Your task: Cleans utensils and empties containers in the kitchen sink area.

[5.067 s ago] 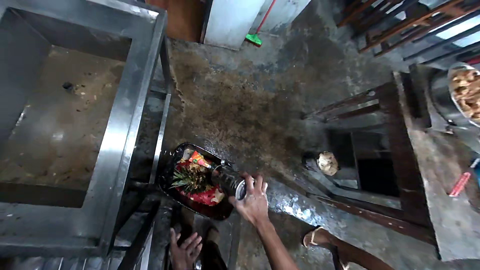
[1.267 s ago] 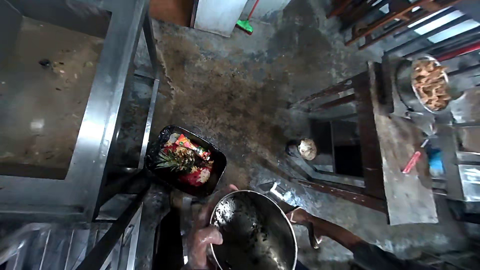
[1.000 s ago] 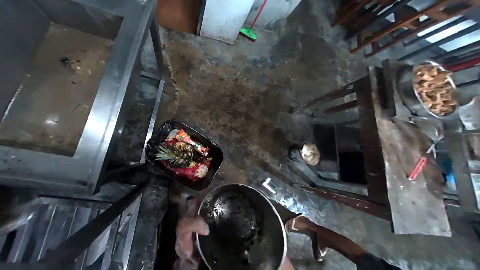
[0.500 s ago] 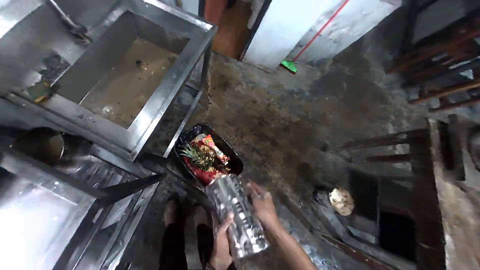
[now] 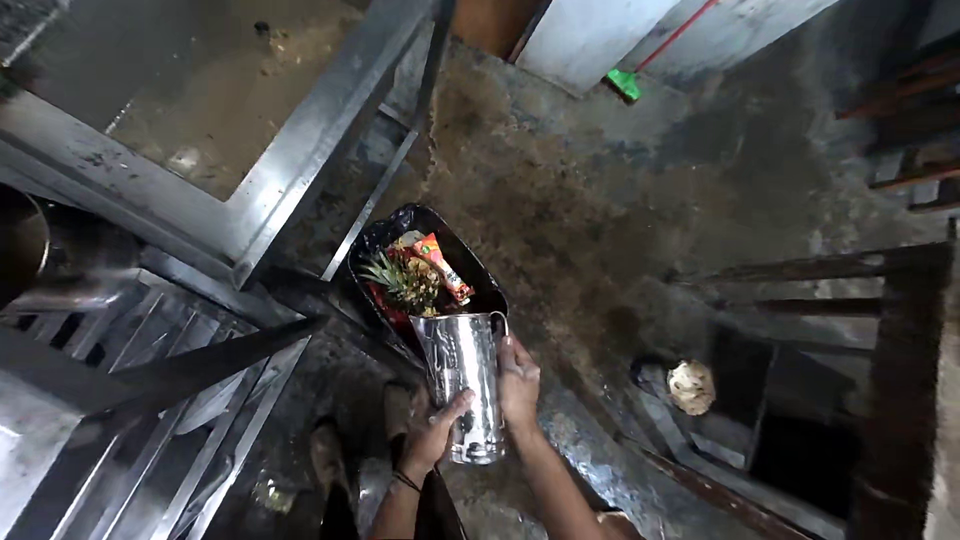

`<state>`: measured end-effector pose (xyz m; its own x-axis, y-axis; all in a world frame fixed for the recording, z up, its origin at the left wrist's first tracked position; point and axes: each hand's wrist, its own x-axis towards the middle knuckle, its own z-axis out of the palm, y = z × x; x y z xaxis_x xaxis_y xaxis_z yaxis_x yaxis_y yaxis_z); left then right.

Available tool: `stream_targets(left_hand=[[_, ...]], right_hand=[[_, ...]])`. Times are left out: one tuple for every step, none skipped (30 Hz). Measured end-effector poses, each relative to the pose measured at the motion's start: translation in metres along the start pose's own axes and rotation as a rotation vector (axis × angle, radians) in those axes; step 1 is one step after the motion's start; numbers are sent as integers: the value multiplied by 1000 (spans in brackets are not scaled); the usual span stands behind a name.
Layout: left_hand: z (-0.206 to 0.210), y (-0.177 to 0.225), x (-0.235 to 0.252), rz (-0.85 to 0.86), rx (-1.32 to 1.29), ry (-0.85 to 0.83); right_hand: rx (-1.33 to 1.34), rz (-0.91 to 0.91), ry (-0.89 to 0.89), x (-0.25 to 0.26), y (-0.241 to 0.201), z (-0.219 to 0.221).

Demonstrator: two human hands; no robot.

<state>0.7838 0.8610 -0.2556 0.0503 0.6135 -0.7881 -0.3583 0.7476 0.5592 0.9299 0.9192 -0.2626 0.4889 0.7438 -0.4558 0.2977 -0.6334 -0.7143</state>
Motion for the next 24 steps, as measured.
stream_targets(left_hand=[[-2,-5,10,-10,-28,-2],[-4,-12,20,-123,-29,-16],[-4,-18,28,-261,6,-31],[-1,-22,28,-355,55,-43],[3,-16,24,-359,96,-33],[8,-3,21,-296,92,-8],[8,6,17,-215,58,-7],[7,4,12,-151,16,-23],[3,-5,10,-138,-13,-31],[1,-13,17,-183,-9,-33],[-1,-21,27,-279,20,-52],[-3,-29,32,-385,43,-97],[-3,-30,32,-440,50,-127],[-5,-22,31,-443,11,-148],[-8,-16,30,-424,-72,-163],[-11,-15,24,-405,-174,-151],[-12,-20,16,-367,-290,-125],[-13,-21,11,-334,-415,-132],[-11,-16,11,-301,-495,-150],[-9,-8,12,-268,-498,-149],[-6,-4,12,-251,-475,-151],[-4,2,11,-247,-439,-150],[1,8,9,-233,-386,-140],[5,12,7,-191,-310,-101]], right_hand=[[-25,-3,8,3,5,4],[-142,75,-11,7,17,8],[-307,210,-89,12,31,9],[-414,306,-178,15,41,6],[-423,338,-203,18,37,3],[-334,288,-148,21,26,3],[-223,184,-72,20,14,1],[-143,95,-14,13,11,-1],[-128,71,1,7,17,-4],[-195,114,-26,7,25,-3],[-322,213,-94,12,32,0],[-458,337,-209,15,37,0],[-507,413,-278,20,44,0],[-463,435,-282,26,42,1],[-378,441,-262,26,33,1],[-287,449,-242,19,29,-3],[-203,446,-225,7,30,-8],[-136,423,-234,-4,28,-11],[-126,388,-269,-8,24,-12],[-161,346,-303,-7,22,-13],[-188,299,-316,-10,18,-15],[-176,251,-354,-15,11,-22],[-127,203,-419,-23,1,-28],[-86,151,-475,-30,-7,-34]])
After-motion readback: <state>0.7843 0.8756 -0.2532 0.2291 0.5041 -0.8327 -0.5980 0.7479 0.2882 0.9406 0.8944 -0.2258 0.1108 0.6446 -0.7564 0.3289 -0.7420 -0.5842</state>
